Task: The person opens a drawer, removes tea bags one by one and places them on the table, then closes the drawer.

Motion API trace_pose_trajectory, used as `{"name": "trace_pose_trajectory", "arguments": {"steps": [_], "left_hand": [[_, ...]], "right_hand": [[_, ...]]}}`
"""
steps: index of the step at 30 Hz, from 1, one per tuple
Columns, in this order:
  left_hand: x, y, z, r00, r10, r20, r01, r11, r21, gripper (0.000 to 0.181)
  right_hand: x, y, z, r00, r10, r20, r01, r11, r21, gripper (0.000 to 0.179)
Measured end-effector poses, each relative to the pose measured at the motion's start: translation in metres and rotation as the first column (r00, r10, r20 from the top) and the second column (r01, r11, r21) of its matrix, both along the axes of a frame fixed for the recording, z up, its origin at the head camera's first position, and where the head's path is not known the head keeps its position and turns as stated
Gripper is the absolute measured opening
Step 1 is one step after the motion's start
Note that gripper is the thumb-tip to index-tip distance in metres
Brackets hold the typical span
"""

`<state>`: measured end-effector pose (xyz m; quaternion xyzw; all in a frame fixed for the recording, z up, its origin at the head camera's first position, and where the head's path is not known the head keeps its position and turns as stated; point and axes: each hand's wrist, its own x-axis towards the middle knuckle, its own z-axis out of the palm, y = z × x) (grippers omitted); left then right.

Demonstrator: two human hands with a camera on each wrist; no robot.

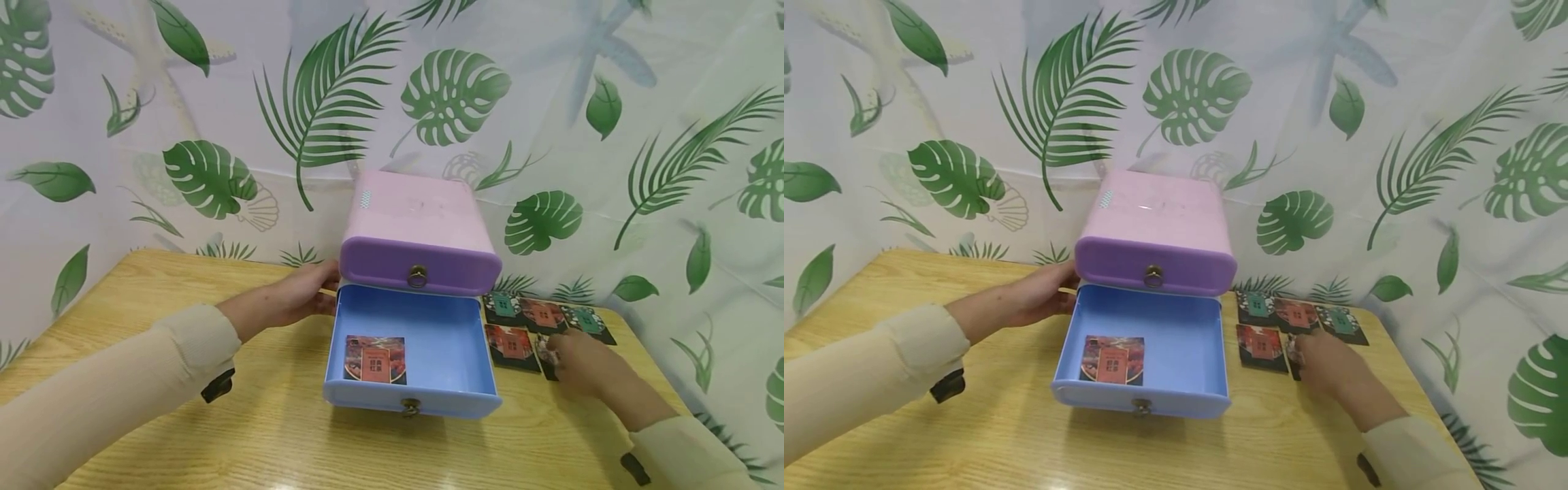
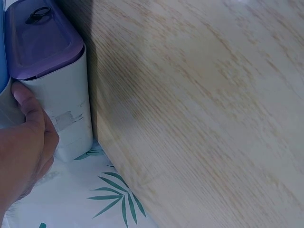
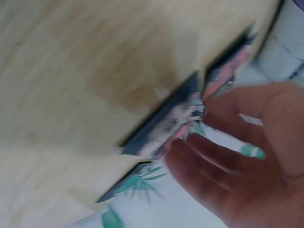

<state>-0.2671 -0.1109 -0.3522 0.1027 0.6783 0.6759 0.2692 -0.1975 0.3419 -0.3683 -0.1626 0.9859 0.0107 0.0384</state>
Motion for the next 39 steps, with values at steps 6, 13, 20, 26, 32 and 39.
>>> {"name": "trace_pose_trajectory", "arguments": {"steps": [6, 13, 20, 26, 32, 39], "left_hand": [[0.0, 0.0, 0.0, 1.0, -0.003, -0.007, 0.003, 1.0, 0.005, 0.047], [-0.001, 0.001, 0.001, 1.0, -0.005, 0.003, 0.005, 1.0, -0.004, 0.048], [-0.002, 0.002, 0.001, 1.0, -0.006, 0.003, 0.006, 1.0, 0.011, 0.047], [0.0, -0.001, 0.0, 1.0, -0.023, -0.008, 0.023, 1.0, 0.004, 0.049], [-0.001, -0.001, 0.0, 1.0, -0.028, -0.013, 0.029, 0.999, 0.017, 0.05], [-0.001, 0.0, -0.001, 1.0, -0.021, -0.005, 0.021, 1.0, 0.02, 0.049]], "right_hand": [[0.012, -0.057, 0.046, 0.93, -0.017, -0.366, -0.051, 0.983, -0.174, 0.01], [0.035, -0.126, 0.071, 0.743, 0.384, -0.548, -0.543, 0.825, -0.159, 0.011], [0.04, -0.181, 0.08, 0.775, 0.573, -0.267, -0.615, 0.78, -0.112, 0.033], [0.038, -0.212, 0.089, 0.801, 0.583, -0.137, -0.593, 0.804, -0.046, 0.054], [0.029, -0.235, 0.093, 0.804, 0.594, -0.009, -0.591, 0.801, 0.092, 0.055], [0.021, -0.254, 0.084, 0.819, 0.553, 0.153, -0.573, 0.775, 0.268, 0.053]]}}
